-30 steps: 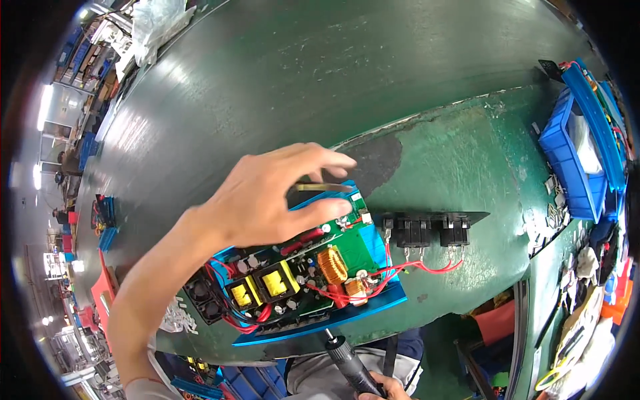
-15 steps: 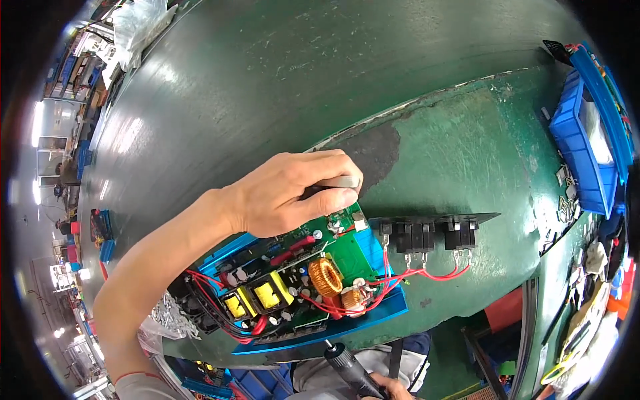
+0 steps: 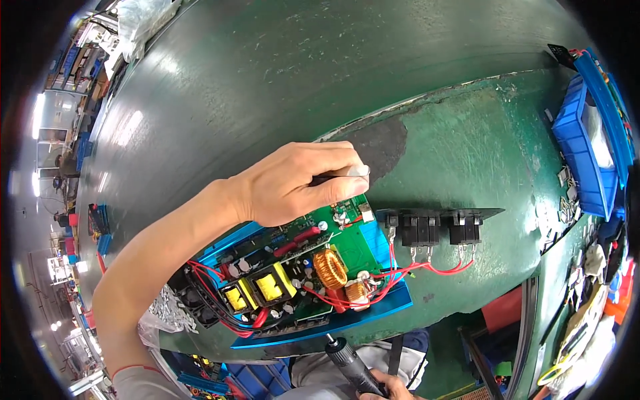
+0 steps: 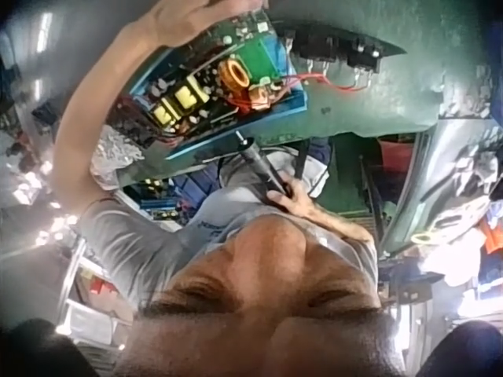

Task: The worker is assembling and securing components like fans and circuit boards into an electronic device chassis on a manufacturing assembly line.

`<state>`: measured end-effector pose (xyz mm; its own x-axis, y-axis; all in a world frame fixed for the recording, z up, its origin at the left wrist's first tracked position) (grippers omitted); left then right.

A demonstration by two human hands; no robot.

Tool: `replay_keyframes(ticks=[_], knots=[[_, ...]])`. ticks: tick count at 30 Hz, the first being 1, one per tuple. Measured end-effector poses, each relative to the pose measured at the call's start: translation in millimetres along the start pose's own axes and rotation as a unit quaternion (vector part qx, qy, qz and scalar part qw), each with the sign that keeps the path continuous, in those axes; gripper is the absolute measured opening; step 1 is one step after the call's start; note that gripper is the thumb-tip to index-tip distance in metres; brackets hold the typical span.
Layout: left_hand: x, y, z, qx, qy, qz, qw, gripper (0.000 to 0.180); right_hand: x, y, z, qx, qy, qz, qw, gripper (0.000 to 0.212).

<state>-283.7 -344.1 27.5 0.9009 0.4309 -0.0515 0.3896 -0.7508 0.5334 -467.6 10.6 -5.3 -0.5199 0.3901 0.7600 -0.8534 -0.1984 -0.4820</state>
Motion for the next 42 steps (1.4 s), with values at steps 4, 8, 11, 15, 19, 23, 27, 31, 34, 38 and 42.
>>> replay_keyframes(ticks=[4, 8, 11, 15, 19, 23, 27, 31, 34, 38, 42], knots=[[0.0, 0.9, -0.9, -0.005, -0.028, 0.0, 1.0, 0.03, 0.4, -2.8, 3.7, 0.0, 0.027, -0.004, 1.0, 0.039], [0.2, 0.6, 2.7, -0.003, -0.016, 0.009, 1.0, 0.031, 2.1, -2.1, 4.6, 0.018, 0.014, -0.014, 1.0, 0.04], [0.0, 0.3, 4.7, 0.0, -0.024, 0.009, 1.0, 0.03, 2.5, -3.9, 3.2, 0.002, -0.001, -0.01, 1.0, 0.04], [5.6, 5.9, -3.8, 0.004, 0.026, -0.019, 0.999, 0.027, 0.6, -5.8, 3.8, 0.002, -0.001, 0.001, 1.0, 0.039], [12.5, 13.7, -26.4, -0.045, 0.144, -0.076, 0.986, 0.037, 0.9, -3.1, 2.9, -0.01, 0.008, 0.011, 1.0, 0.04], [42.3, 13.1, -76.1, -0.263, 0.094, -0.182, 0.943, 0.036, 5.2, 2.3, 2.6, -0.001, -0.05, 0.014, 0.999, 0.041], [103.3, -18.9, -140.1, -0.358, 0.039, -0.114, 0.926, 0.026, 4.0, 2.4, -7.3, -0.008, -0.042, 0.023, 0.999, 0.045], [137.4, -73.9, -160.6, -0.403, 0.104, -0.061, 0.907, 0.039, -5.8, 1.9, -14.5, -0.025, -0.039, 0.028, 0.999, 0.044], [144.1, -93.4, -156.6, -0.386, 0.161, -0.098, 0.903, 0.038, -7.8, 10.8, -49.9, 0.052, -0.028, 0.05, 0.997, 0.036], [183.9, -108.8, -175.8, -0.335, 0.205, -0.254, 0.884, 0.033, -5.6, 10.1, -27.1, 0.022, -0.049, 0.042, 0.998, 0.032], [221.4, -156.0, -180.2, -0.31, 0.363, -0.389, 0.788, 0.034, -9.5, 9.3, -27.3, 0.027, -0.054, 0.032, 0.998, 0.055]])
Point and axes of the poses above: each hand's wrist, its own x-axis away from the middle knuckle, its own y-axis out of the back of the hand, z = x × y, the point moved 3 cm from there along -x, towards the middle knuckle, and after that the axes turned 13 degrees about -y, right-handed, at the moved point
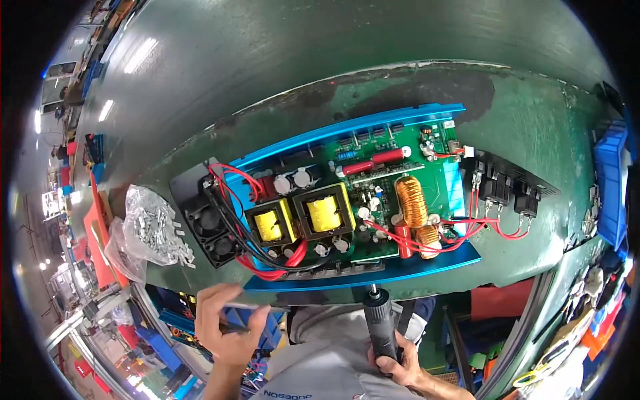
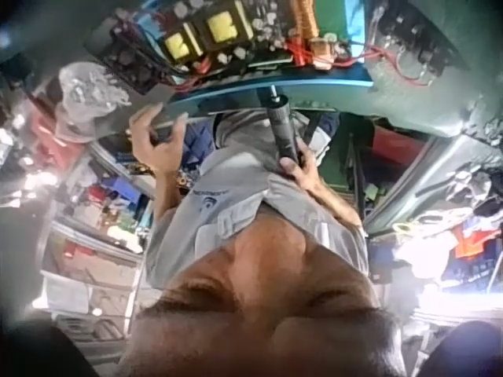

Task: The worker is assembling and securing components like fans and circuit boards into an electronic device chassis on a manufacturing assembly line.

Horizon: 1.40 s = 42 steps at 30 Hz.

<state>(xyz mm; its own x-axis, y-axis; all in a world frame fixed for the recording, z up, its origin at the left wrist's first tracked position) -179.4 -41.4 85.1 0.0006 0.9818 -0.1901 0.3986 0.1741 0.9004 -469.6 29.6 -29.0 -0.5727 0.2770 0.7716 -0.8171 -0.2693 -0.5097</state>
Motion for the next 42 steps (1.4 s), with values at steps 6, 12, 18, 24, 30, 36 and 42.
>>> replay_keyframes(ticks=[6, 12, 18, 24, 30, 36, 42], knots=[[-12.7, -29.2, 4.1, 0.044, 0.101, 0.015, 0.994, 0.045, 9.2, 13.4, -4.9, -0.049, -0.02, 0.005, 0.999, 0.029], [14.0, -34.7, 26.8, 0.061, 0.199, 0.025, 0.978, 0.039, 9.5, 7.0, -0.6, 0.001, 0.007, -0.013, 1.0, 0.031], [25.3, -53.1, 51.4, 0.13, 0.095, -0.045, 0.986, 0.034, 2.6, 7.6, -16.8, 0.059, 0.04, -0.031, 0.997, 0.033], [18.5, -57.1, 45.5, 0.167, 0.085, -0.094, 0.978, 0.031, -0.1, 6.4, -17.4, 0.081, 0.044, -0.035, 0.995, 0.034], [19.3, -54.5, 50.2, 0.154, 0.063, -0.096, 0.981, 0.033, -4.6, 5.8, -22.3, 0.056, 0.061, -0.029, 0.996, 0.035], [-19.3, -20.8, 11.1, 0.016, -0.075, -0.004, 0.997, 0.041, -1.4, 7.9, -22.2, 0.027, 0.062, -0.041, 0.997, 0.035], [-54.1, -11.2, -36.2, -0.025, -0.195, 0.058, 0.979, 0.033, 1.9, 5.7, 5.2, 0.083, 0.056, -0.046, 0.994, 0.041]])
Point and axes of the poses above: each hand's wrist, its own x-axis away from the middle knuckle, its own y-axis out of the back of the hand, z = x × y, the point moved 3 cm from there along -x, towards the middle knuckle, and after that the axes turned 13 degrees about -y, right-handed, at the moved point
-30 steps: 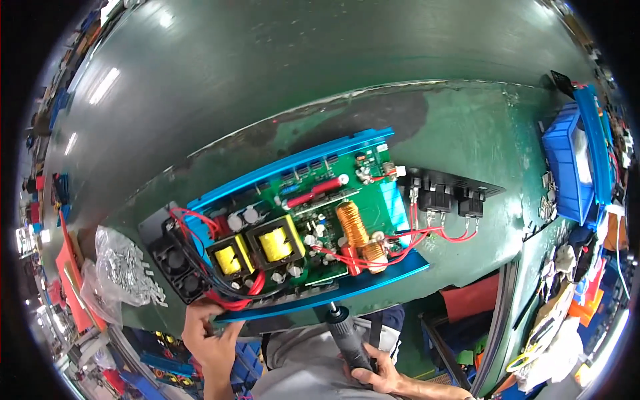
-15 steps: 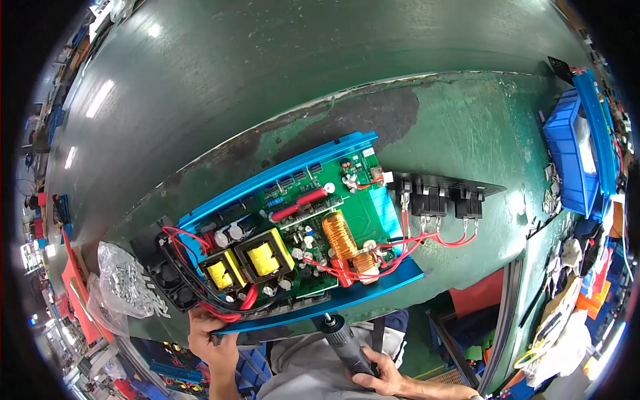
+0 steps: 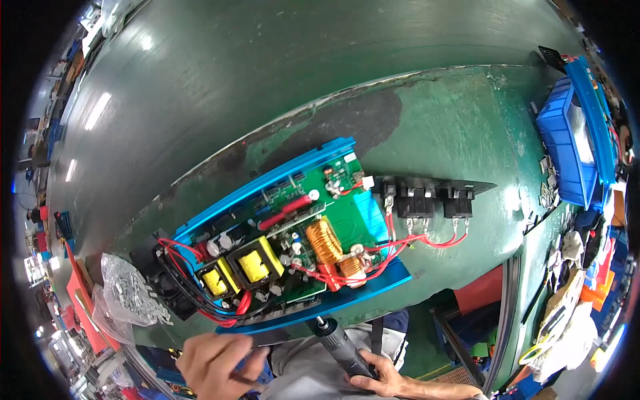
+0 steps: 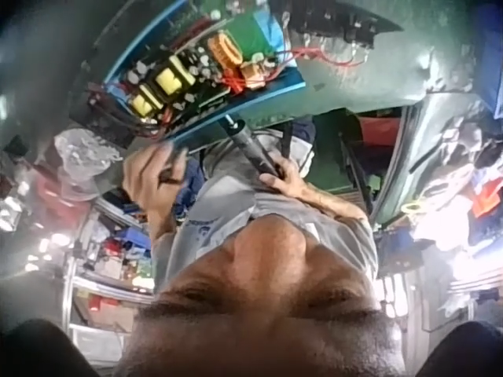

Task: The worker is assembling and securing components like fans and circuit boards into an electronic device chassis on a manufacturing assembly line.

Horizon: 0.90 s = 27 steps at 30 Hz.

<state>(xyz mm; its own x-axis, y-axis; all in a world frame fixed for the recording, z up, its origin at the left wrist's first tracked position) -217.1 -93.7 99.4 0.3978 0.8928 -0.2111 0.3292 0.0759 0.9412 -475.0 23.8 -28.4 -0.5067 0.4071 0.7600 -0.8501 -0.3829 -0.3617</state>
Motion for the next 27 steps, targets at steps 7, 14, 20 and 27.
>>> replay_keyframes(ticks=[7, 14, 20, 27], knots=[[-47.3, -18.6, -21.4, -0.001, -0.041, 0.104, 0.994, 0.029, 8.8, 2.6, 18.7, -0.018, -0.025, -0.017, 0.999, 0.044], [-48.5, -35.9, -16.2, -0.059, -0.088, 0.151, 0.983, 0.028, 3.2, 3.6, -29.8, -0.084, -0.033, 0.076, 0.993, 0.05], [-43.0, -35.3, -12.3, -0.038, -0.058, 0.13, 0.989, 0.039, -5.6, -7.4, -16.1, -0.107, -0.055, 0.067, 0.991, 0.107], [-40.2, -42.0, -12.8, -0.025, -0.123, 0.134, 0.983, 0.044, -0.4, -6.8, -15.0, -0.104, -0.066, 0.042, 0.992, 0.104]])
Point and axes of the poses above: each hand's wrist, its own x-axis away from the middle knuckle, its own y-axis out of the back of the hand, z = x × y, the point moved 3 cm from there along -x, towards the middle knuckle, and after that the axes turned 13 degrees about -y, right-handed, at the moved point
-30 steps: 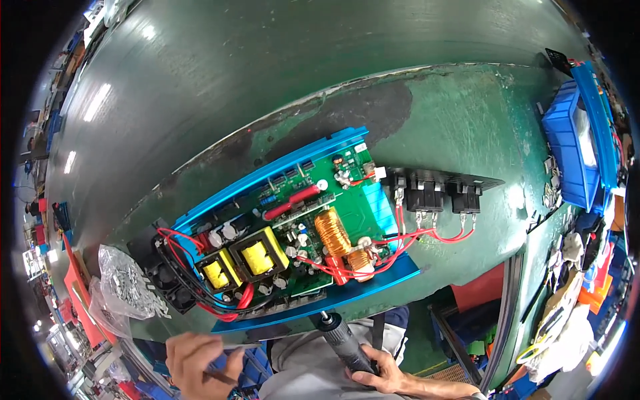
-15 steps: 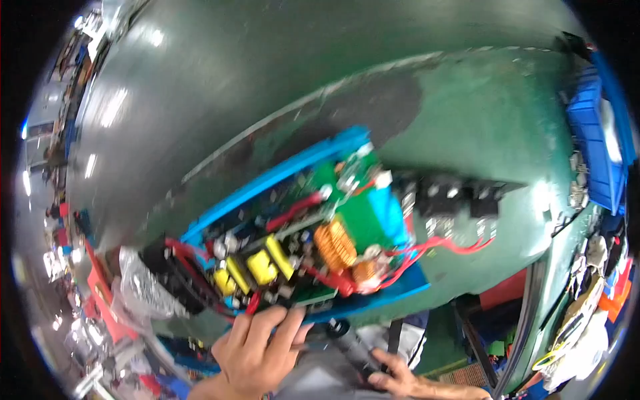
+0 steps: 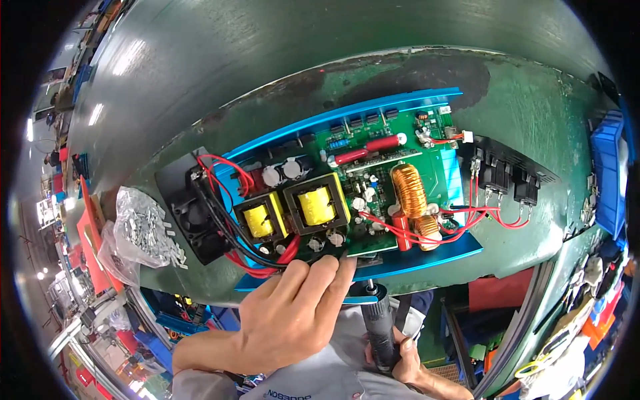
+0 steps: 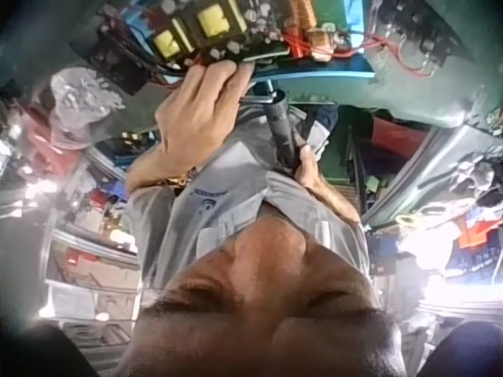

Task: The worker is assembling and securing components like fans and circuit boards into an electronic device chassis on a manufacturing assembly line.

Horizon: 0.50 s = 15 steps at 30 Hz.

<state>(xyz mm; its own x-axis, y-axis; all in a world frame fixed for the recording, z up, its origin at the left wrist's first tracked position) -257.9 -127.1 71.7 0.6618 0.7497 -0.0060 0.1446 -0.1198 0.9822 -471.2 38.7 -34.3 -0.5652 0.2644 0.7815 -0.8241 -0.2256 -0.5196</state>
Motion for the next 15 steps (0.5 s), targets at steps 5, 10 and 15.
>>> replay_keyframes(ticks=[5, 10, 15], knots=[[3.6, -0.7, 4.3, 0.032, -0.036, -0.015, 0.999, 0.049, 2.5, -2.5, -2.0, 0.006, -0.01, 0.0, 1.0, 0.104], [0.2, 2.0, 7.8, 0.04, -0.06, 0.002, 0.997, 0.05, -3.8, -14.7, -3.1, -0.205, -0.063, 0.189, 0.958, 0.103], [-5.6, -1.9, 10.1, 0.063, -0.015, -0.027, 0.998, 0.044, -4.1, -5.7, -2.7, -0.262, -0.066, 0.235, 0.934, 0.1]])
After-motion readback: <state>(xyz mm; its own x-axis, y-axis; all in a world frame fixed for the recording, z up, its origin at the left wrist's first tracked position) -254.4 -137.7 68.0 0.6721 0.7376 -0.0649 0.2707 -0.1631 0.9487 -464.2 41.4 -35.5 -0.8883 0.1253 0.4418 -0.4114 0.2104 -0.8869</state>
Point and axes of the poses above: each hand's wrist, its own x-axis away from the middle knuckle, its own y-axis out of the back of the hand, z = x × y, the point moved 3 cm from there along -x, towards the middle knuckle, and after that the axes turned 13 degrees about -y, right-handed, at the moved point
